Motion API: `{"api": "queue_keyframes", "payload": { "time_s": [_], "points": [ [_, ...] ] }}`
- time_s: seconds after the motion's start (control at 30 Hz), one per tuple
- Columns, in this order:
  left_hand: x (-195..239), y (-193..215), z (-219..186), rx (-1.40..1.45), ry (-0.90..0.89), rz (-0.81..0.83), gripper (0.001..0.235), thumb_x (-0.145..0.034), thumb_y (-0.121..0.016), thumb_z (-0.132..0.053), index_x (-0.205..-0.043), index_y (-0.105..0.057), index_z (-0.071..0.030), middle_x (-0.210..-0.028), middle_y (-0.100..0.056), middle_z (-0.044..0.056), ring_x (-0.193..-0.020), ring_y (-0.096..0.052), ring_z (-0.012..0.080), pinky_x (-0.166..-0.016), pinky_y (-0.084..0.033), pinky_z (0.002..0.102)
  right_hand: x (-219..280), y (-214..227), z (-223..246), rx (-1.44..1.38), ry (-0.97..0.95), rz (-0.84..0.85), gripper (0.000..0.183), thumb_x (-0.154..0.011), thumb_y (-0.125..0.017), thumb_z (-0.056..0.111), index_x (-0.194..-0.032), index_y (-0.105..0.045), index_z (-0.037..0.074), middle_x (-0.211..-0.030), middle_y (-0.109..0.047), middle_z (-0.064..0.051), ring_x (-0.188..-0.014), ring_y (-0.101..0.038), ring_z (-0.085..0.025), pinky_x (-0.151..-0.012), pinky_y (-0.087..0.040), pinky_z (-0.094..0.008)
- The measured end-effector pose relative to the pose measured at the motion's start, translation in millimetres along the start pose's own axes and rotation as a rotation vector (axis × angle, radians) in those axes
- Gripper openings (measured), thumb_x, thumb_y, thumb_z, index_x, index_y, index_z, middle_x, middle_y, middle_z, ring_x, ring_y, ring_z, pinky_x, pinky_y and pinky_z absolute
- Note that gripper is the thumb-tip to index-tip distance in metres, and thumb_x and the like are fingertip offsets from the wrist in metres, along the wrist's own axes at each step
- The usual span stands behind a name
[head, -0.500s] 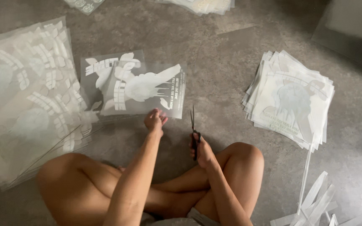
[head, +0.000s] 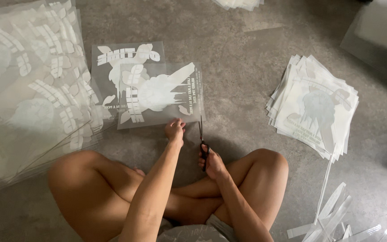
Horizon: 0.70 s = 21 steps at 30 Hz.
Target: The person sits on the floor and uses scissors to cut out a design from a sheet of white paper. They trim the edges of the paper and separate the cut pieces, placing them into a pile.
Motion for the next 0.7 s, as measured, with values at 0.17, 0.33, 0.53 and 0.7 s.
{"api": "queue_keyframes", "payload": {
  "time_s": [0.17,0.33,0.53,0.7],
  "points": [
    [13,-2,5,-0.057,0.048,-0.005,0.031,-0.082,-0.062,-0.019,-0.109,-0.056,-0.005,-0.096,-0.063,0.011,-0.081,-0.066,0.0209,-0.065,-0.052,0.031,4,-9,3,0.039,0.034,-0.004,0.022,-0.085,-0.062,0.017,-0.083,-0.053,-0.003,-0.073,-0.044,-0.009,-0.052,-0.039,-0.011,-0.043,-0.034,-0.022],
    [28,1,10,-0.195,0.052,-0.180,0.043,-0.073,-0.070,-0.025,-0.105,-0.051,-0.002,-0.095,-0.061,0.018,-0.089,-0.064,0.0294,-0.064,-0.052,0.037,-13,4,-6,0.085,0.076,-0.004,0.020,-0.088,-0.057,0.013,-0.091,-0.052,-0.006,-0.075,-0.040,-0.010,-0.054,-0.037,-0.011,-0.044,-0.033,-0.022],
    [83,-20,-76,-0.889,-0.659,-0.101,0.047,-0.074,-0.066,-0.023,-0.112,-0.046,-0.002,-0.101,-0.049,0.016,-0.100,-0.051,0.0353,-0.084,-0.041,0.046,-23,17,-13,0.160,0.091,0.016,0.034,-0.088,-0.057,0.011,-0.112,-0.049,-0.011,-0.077,-0.037,-0.006,-0.055,-0.035,-0.008,-0.044,-0.031,-0.019],
    [75,-24,-76,-1.186,-0.482,0.042,0.092,-0.079,-0.061,-0.047,-0.144,-0.010,-0.006,-0.144,0.001,0.031,-0.133,-0.001,0.0475,-0.104,-0.007,0.060,1,-5,1,0.200,0.118,-0.035,0.034,-0.087,-0.055,0.008,-0.116,-0.047,-0.010,-0.072,-0.036,-0.004,-0.053,-0.033,-0.007,-0.043,-0.029,-0.019]
  ]
}}
Point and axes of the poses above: each hand's wrist, its own x-axis away from the middle knuckle, its own y-axis out of the back of the hand, z = x × y, the point moved 3 cm from there along -x, towards the middle knuckle
